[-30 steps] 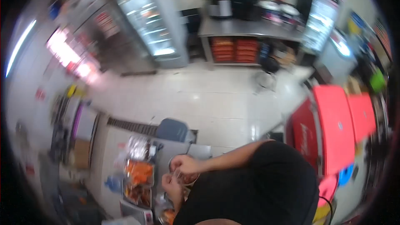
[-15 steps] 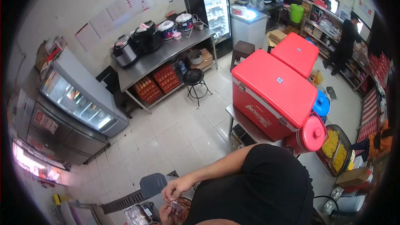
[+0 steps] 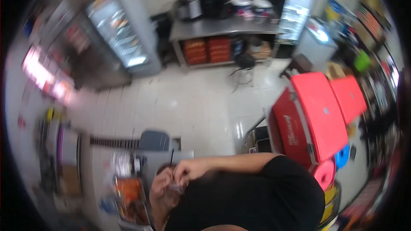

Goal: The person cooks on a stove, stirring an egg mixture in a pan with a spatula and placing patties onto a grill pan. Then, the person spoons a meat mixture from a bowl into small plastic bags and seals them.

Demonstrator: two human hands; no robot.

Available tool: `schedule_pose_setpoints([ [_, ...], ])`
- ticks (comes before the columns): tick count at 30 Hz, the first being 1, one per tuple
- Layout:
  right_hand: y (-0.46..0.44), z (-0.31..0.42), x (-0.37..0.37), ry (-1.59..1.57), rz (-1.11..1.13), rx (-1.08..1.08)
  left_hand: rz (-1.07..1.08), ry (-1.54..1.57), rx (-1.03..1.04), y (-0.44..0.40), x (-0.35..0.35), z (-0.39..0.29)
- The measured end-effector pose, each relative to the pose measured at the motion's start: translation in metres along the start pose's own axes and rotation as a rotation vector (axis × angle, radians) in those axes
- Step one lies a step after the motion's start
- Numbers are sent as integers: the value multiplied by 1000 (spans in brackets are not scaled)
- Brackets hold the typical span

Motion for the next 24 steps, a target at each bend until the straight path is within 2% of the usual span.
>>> schedule_pose_setpoints([
  [2,-8,-9,7,-137,30,65,-57,-199,-42,17,-6,12],
  [3,-11,-4,12,-67,75,56,-225,-225,-84,34,-18,44],
  [5,-19,-3,21,13,143,64,-232,-241,8,57,-23,58],
  [6,-23,-9,23,34,164,83,-73,-238,162,53,-27,45],
  [8,-34,-7,28,181,158,-20,-129,-274,247,68,-32,47],
  [9,-38,-9,28,196,113,-26,-180,-252,235,73,-24,46],
  [10,-40,-10,31,171,150,2,-349,12,153,76,-15,41],
  [11,-43,-11,30,271,95,-23,-512,283,77,84,-13,47],
  [12,-45,-12,28,373,43,-51,-556,312,78,92,-14,55],
  [14,-50,-26,31,366,87,20,-595,340,-138,109,-14,79],
  [16,-63,-21,34,338,20,-96,-667,366,-133,118,-14,89],
  [18,-66,-33,28,410,88,-104,-811,381,-124,132,-17,100],
  [20,-60,-55,-16,480,-523,149,-885,415,-142,148,-19,96],
  [22,-41,-133,-92,245,-1023,464,-799,159,-221,164,-18,91],
  [23,-36,-157,-114,67,-1104,663,-781,16,-139,172,-19,99],
  [24,-28,-178,-130,-113,-1179,863,-800,30,-138,174,-16,93],
])
Point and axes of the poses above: each hand's wrist, its own y-axis away from the middle knuckle, its own x-axis out of the palm, z = x × y, the point moved 5 cm from there along -y, towards the middle knuckle, and after that the axes turned 11 degrees about -y, right-handed, at the moved point
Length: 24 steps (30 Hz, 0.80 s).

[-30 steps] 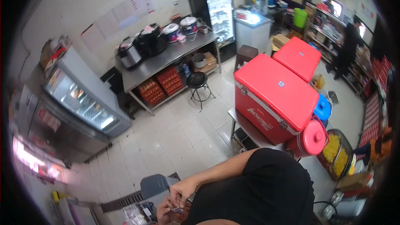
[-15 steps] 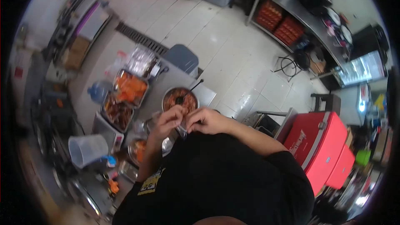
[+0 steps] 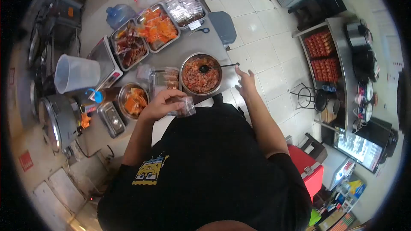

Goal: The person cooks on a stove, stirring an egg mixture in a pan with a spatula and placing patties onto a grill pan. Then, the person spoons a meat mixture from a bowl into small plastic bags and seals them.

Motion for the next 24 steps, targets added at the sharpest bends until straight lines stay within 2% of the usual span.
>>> schedule_pose_setpoints([
  [1,-26,-8,-3,22,6,3,105,-39,-34,6,7,-14],
  [2,-51,-26,-1,-55,105,147,210,-77,-65,11,16,-25],
  [3,-62,-36,4,-130,203,293,211,-89,-112,14,20,-28],
  [4,-62,-36,8,-104,208,295,191,-73,-111,16,22,-33],
  [6,-63,-29,26,3,334,44,204,-348,58,19,25,-51],
  [7,-66,-26,32,33,276,-28,207,-421,59,22,24,-60],
  [8,-68,-27,39,48,286,-25,190,-414,55,26,24,-65],
  [11,-41,5,70,141,555,-707,98,-405,54,35,21,-69],
  [12,-35,8,73,149,564,-703,77,-399,70,38,20,-68],
  [14,4,28,86,304,671,-996,47,-391,87,43,18,-60],
  [15,18,39,89,309,678,-995,-25,-312,93,45,15,-51],
  [17,62,55,99,558,785,-1419,-102,-227,99,49,10,-43],
  [19,67,49,99,676,807,-1461,-212,-182,-7,52,2,-34],
  [20,70,43,100,789,820,-1502,-215,-178,-6,54,3,-32],
  [22,58,22,97,783,798,-1522,-185,-207,72,57,7,-33],
  [24,32,11,88,566,667,-1285,-182,-154,64,59,15,-39],
])
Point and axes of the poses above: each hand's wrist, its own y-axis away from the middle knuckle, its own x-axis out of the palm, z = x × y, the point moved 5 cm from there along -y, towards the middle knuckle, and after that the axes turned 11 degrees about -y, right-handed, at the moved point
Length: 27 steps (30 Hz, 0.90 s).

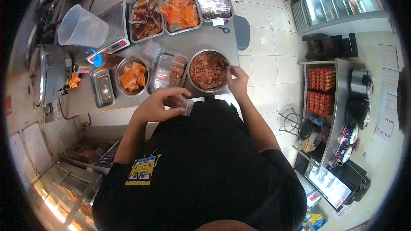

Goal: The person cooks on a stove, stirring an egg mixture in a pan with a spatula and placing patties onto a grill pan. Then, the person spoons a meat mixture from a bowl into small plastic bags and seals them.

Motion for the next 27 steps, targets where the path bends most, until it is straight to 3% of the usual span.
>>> schedule_pose_setpoints([
  [1,5,-21,-1,-89,-84,162,7,48,-16,1,3,-2],
  [2,6,-34,0,-89,-77,158,0,50,-15,1,4,-2],
  [4,13,-77,-10,-493,-408,455,54,-112,113,0,6,-7],
  [9,30,-110,-13,-796,-580,725,79,-72,37,-2,10,7],
  [14,36,-119,-11,-866,-619,734,-49,75,-7,-13,15,49],
  [16,37,-119,-12,-878,-638,677,-161,263,-109,-19,11,68],
  [20,38,-119,-20,-855,-654,672,-287,309,-221,-25,4,96],
  [27,46,-125,-24,-965,-693,678,-359,453,-373,-36,6,135],
])
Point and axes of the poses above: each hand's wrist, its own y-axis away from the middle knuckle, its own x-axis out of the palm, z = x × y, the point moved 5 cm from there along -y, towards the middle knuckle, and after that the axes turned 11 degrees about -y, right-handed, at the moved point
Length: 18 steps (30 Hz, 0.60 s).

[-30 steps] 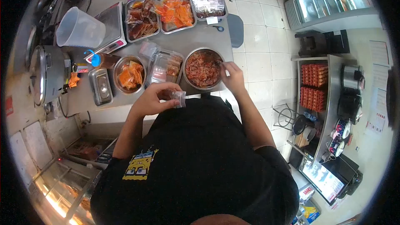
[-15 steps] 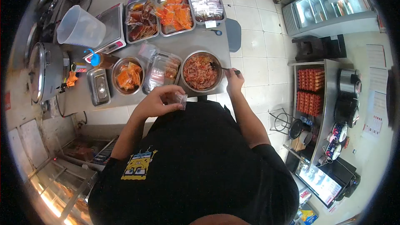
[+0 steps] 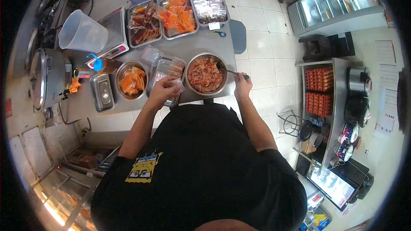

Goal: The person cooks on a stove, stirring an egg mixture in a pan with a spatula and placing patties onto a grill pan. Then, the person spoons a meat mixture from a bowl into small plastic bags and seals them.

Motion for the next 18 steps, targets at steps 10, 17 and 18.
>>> schedule_pose_setpoints([
  [10,-1,2,1,-43,-66,48,63,14,44,-45,11,32],
  [17,14,21,18,12,80,13,82,-161,129,-81,18,28],
  [18,16,23,20,12,98,15,82,-159,129,-85,20,27],
])
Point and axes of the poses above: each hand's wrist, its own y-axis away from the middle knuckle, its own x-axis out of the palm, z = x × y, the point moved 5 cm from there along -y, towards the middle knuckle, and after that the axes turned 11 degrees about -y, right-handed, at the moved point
